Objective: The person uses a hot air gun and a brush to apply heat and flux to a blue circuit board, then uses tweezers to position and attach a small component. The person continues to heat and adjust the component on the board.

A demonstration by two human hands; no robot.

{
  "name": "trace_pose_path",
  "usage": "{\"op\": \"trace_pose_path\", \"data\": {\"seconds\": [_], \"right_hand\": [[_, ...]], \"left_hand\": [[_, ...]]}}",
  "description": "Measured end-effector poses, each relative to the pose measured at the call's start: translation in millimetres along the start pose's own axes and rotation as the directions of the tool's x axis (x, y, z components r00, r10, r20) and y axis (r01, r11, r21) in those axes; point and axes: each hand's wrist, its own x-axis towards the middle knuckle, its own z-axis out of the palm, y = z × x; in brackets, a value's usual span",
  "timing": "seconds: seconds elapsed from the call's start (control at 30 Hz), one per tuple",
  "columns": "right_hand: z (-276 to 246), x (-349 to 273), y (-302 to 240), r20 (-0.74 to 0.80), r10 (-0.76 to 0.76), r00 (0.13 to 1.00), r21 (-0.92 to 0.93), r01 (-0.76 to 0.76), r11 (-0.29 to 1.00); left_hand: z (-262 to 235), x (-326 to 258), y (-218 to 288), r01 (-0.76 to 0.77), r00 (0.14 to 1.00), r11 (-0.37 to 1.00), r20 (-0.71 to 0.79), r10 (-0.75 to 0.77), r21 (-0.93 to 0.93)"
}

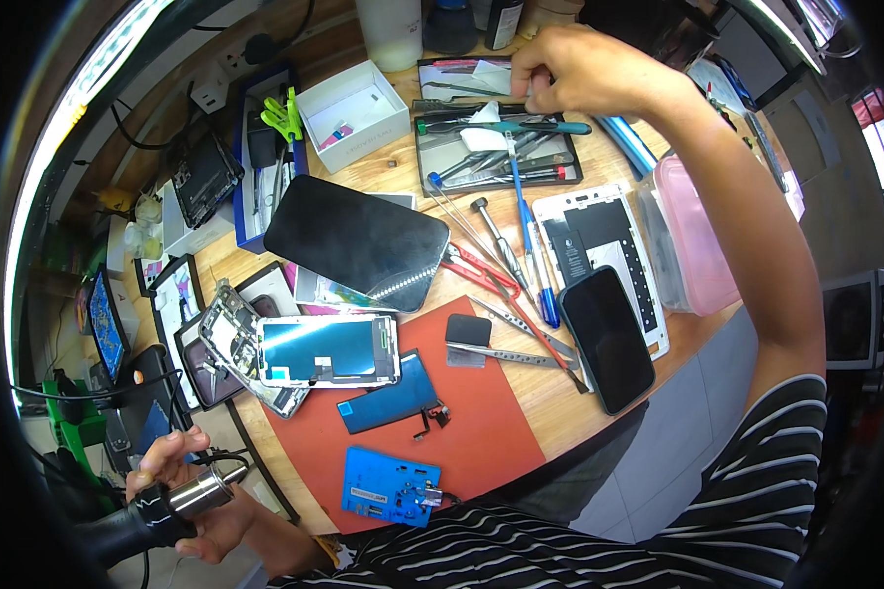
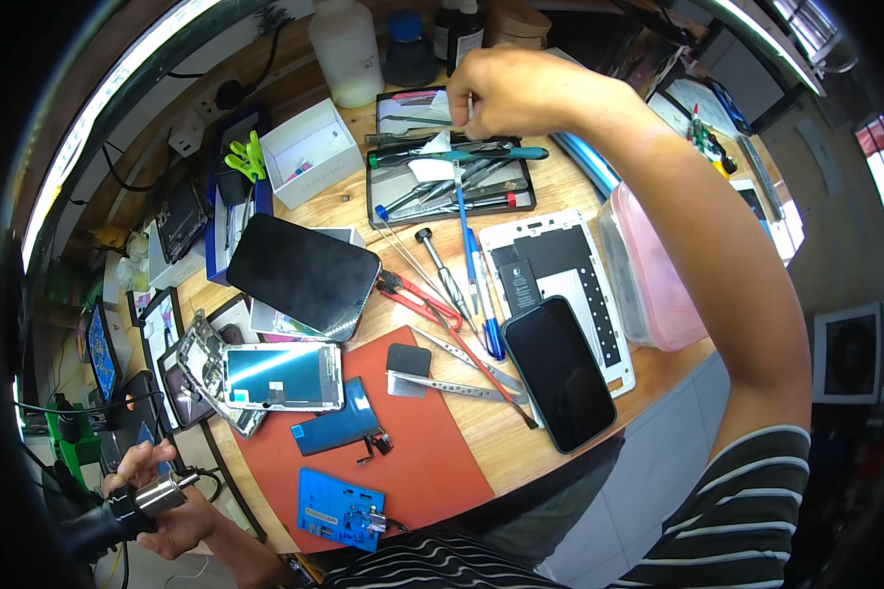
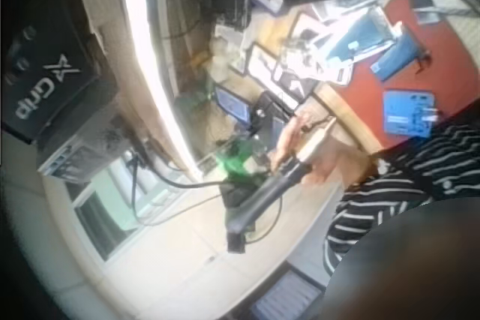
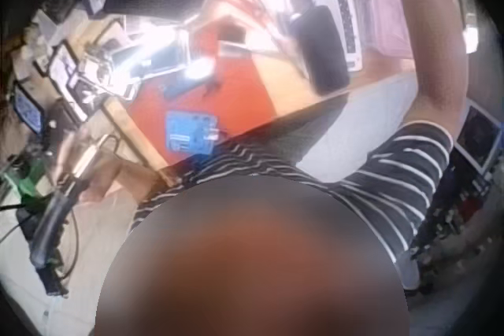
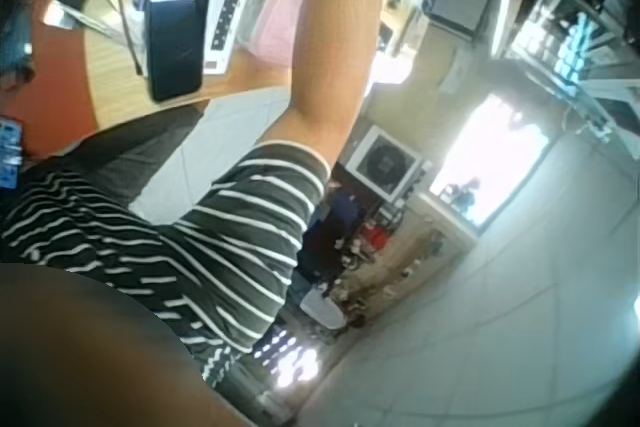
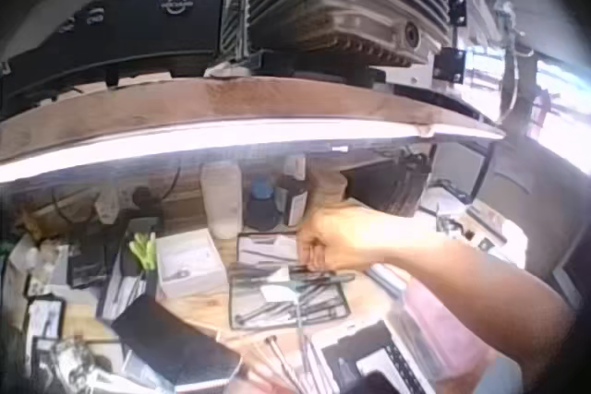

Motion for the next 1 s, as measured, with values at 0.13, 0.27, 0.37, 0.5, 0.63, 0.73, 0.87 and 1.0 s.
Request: {"op": "trace_pose_path", "data": {"seconds": [0.13, 0.27, 0.37, 0.5, 0.63, 0.73, 0.87, 1.0], "right_hand": [[28.4, 17.9, -7.9, 0.102, -0.028, 0.994, -0.074, 0.036, 0.997], [39.2, 31.4, -4.3, 0.227, -0.063, 0.972, -0.029, 0.072, 0.997], [50.3, 25.6, 14.7, 0.185, -0.045, 0.982, -0.027, 0.051, 0.998], [17.4, 11.7, -15.7, 0.103, 0.042, 0.994, -0.003, -0.042, 0.999], [-3.7, -34.7, -63.8, 0.354, -0.157, 0.922, 0.219, 0.082, 0.972], [34.0, -64.7, -84.8, 0.318, -0.231, 0.92, 0.29, 0.138, 0.947], [39.6, -80.9, -93.3, 0.299, -0.21, 0.931, 0.231, 0.143, 0.962], [37.5, -55.5, -59.6, -0.023, -0.157, 0.987, 0.069, 0.158, 0.985]], "left_hand": [[-10.4, 0.1, -0.6, 0.02, 1.0, 1.0, 0.001, -0.02, -0.005], [-17.2, 3.9, -8.6, -0.012, 0.995, 0.99, 0.097, 0.026, -0.142], [-13.7, 7.2, -10.2, 0.011, 0.988, 0.976, 0.153, 0.022, -0.215], [-19.1, 9.6, 0.6, -0.01, 0.999, 0.998, 0.042, 0.012, -0.06], [-22.0, 10.3, -6.3, -0.021, 0.997, 0.996, 0.066, 0.027, -0.089], [-22.7, 12.4, -8.3, -0.081, 0.992, 0.995, 0.095, 0.086, -0.061], [-19.8, 11.5, -8.9, -0.051, 0.998, 0.999, 0.039, 0.051, -0.017], [-21.9, 8.9, -4.5, -0.012, 1.0, 1.0, -0.014, 0.012, -0.014]]}}
